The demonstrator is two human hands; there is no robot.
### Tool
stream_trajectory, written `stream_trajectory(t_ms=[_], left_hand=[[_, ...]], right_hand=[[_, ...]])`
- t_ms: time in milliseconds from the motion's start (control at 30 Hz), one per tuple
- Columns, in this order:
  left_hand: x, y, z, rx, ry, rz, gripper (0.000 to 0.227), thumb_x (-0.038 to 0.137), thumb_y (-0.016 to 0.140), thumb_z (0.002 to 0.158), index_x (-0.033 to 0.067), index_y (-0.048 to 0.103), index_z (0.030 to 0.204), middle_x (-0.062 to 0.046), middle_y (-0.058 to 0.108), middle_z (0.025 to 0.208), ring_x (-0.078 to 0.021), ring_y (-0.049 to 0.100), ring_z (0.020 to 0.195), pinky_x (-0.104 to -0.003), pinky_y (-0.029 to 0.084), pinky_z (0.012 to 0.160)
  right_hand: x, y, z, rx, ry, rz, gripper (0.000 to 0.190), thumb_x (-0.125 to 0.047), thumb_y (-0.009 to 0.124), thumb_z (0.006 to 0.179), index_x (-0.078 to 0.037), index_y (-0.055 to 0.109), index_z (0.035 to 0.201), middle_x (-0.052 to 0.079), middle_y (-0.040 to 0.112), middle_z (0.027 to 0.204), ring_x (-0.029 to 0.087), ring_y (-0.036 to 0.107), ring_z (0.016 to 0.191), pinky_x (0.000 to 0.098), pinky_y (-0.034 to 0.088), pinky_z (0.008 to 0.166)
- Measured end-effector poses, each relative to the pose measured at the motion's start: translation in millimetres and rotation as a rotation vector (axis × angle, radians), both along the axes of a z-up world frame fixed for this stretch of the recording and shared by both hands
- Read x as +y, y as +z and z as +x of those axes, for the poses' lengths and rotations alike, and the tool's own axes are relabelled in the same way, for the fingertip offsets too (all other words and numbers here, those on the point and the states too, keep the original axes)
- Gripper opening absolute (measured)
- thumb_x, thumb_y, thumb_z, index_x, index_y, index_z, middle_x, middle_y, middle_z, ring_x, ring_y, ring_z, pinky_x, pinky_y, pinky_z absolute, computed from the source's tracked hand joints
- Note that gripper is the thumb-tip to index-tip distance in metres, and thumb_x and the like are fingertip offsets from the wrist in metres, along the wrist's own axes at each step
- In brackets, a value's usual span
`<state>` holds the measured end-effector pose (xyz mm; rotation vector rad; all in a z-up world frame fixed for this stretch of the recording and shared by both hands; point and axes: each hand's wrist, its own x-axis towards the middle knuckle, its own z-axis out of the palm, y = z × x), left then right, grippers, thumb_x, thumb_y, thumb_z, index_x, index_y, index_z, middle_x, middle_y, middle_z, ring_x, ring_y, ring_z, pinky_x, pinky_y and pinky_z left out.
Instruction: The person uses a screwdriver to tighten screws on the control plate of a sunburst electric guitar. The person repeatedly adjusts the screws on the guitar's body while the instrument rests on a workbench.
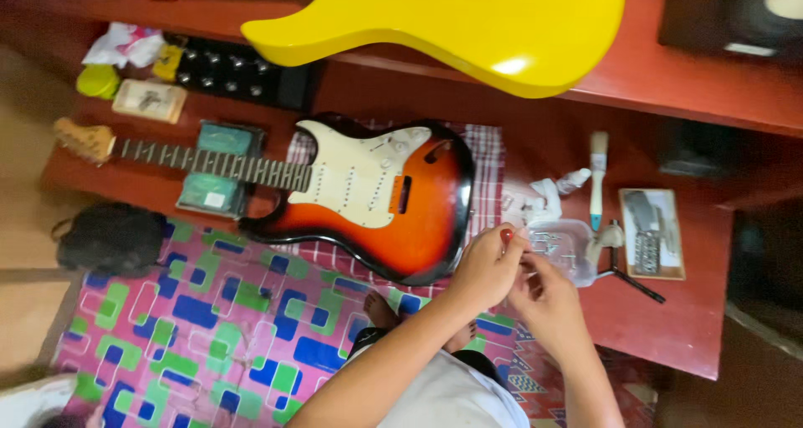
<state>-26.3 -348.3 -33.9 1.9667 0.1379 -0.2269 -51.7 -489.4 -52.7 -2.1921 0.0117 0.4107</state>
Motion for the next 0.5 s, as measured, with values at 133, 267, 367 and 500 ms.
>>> stream_trajectory(t_ms=[133, 267, 367, 500], left_hand=[[66.3, 15.0, -24.2, -0.264, 0.173, 0.093, 0.025, 0.027, 0.051, 0.105, 0.0127, 0.07, 0.097, -0.014, 0.065, 0.093, -0.0395, 0.063, 0.099, -0.048, 0.05, 0.089], [151.6, 35.0, -42.6, -0.41, 0.156, 0.157, 0.024, 0.03, 0.058, 0.1, 0.0127, 0.069, 0.113, -0.009, 0.063, 0.104, -0.0343, 0.06, 0.105, -0.045, 0.049, 0.092], [230.6, 34.8, -54.1, -0.471, 0.209, 0.219, 0.032, 0.034, 0.066, 0.095, 0.0128, 0.07, 0.119, -0.009, 0.067, 0.103, -0.0325, 0.064, 0.104, -0.043, 0.049, 0.092], [350.4, -50.4, -60.1, -0.389, 0.403, 0.535, 0.014, 0.016, 0.068, 0.092, 0.0201, 0.077, 0.102, 0.001, 0.07, 0.093, -0.0269, 0.067, 0.091, -0.042, 0.05, 0.084]], right_hand=[[86.0, 19.8, 6.2, -0.142, 0.086, 0.019, 0.037, -0.019, 0.073, 0.081, -0.008, 0.072, 0.116, 0.02, 0.075, 0.091, 0.041, 0.073, 0.083, 0.0516, 0.058, 0.071], [171.5, 3.8, 4.5, -0.145, 0.244, 0.214, 0.016, -0.019, 0.068, 0.087, -0.01, 0.074, 0.098, 0.014, 0.076, 0.081, 0.036, 0.075, 0.079, 0.049, 0.06, 0.064], [233.6, 19.7, 10.4, -0.104, 0.186, 0.449, 0.015, -0.012, 0.062, 0.094, -0.005, 0.072, 0.103, 0.017, 0.076, 0.087, 0.031, 0.076, 0.081, 0.0452, 0.064, 0.063], [304.2, 27.0, 23.4, -0.062, -0.015, 0.651, 0.03, -0.016, 0.049, 0.109, 0.006, 0.065, 0.097, 0.026, 0.075, 0.095, 0.035, 0.078, 0.089, 0.0451, 0.066, 0.068]])
